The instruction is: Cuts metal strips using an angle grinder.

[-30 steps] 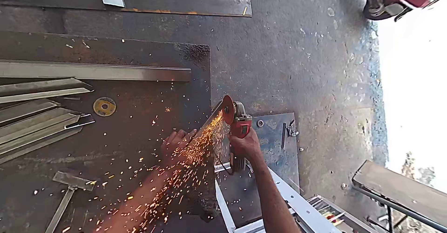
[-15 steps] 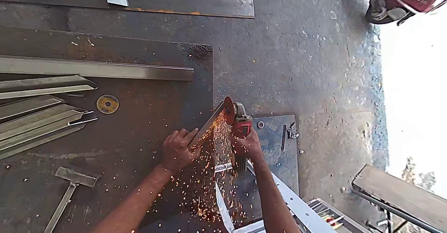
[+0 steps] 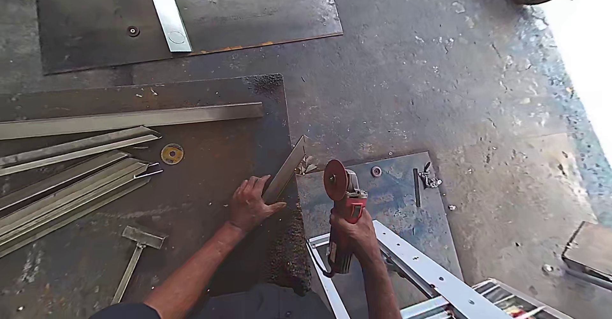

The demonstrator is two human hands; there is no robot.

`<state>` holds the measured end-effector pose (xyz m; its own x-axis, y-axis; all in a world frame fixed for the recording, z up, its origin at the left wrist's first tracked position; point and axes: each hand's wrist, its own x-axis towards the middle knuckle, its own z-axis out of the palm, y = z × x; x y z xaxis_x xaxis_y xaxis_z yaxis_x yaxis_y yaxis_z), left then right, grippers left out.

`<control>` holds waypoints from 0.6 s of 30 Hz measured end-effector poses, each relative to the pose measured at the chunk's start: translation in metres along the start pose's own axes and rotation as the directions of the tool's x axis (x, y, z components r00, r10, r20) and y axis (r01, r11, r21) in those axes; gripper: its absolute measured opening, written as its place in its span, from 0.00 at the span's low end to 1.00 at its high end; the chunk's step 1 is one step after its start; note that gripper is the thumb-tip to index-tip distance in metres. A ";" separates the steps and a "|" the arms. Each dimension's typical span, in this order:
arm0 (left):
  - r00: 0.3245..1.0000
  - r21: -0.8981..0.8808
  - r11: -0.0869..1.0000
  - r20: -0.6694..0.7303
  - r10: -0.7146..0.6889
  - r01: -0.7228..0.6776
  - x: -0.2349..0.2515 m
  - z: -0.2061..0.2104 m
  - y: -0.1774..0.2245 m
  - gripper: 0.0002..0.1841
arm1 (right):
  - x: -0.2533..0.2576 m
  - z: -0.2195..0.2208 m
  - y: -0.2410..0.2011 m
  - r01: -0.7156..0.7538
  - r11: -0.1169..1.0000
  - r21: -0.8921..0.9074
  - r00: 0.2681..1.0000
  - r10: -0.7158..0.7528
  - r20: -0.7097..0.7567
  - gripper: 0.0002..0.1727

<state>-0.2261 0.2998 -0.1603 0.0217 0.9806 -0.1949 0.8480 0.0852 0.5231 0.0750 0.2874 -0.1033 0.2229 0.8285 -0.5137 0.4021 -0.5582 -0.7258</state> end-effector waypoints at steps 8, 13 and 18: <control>0.971 -0.019 0.994 0.218 -0.102 0.108 -0.001 -0.021 0.023 0.39 | -0.062 -0.029 0.049 -0.095 0.995 0.010 0.995 0.094 0.024 0.44; 0.902 -0.039 0.999 0.431 0.027 -0.011 0.014 -0.065 0.046 0.45 | -0.075 -0.037 0.058 -0.074 0.993 0.091 0.997 0.074 0.007 0.43; 0.893 0.215 0.945 0.429 0.135 -0.246 0.054 -0.093 0.036 0.45 | -0.059 -0.050 0.056 -0.058 0.997 -0.052 0.994 0.053 -0.095 0.39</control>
<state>-0.2440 0.3718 -0.0746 0.3612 0.8115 -0.4593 0.9099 -0.1990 0.3639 0.1291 0.2098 -0.0905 0.3276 0.7981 -0.5056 0.4341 -0.6025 -0.6698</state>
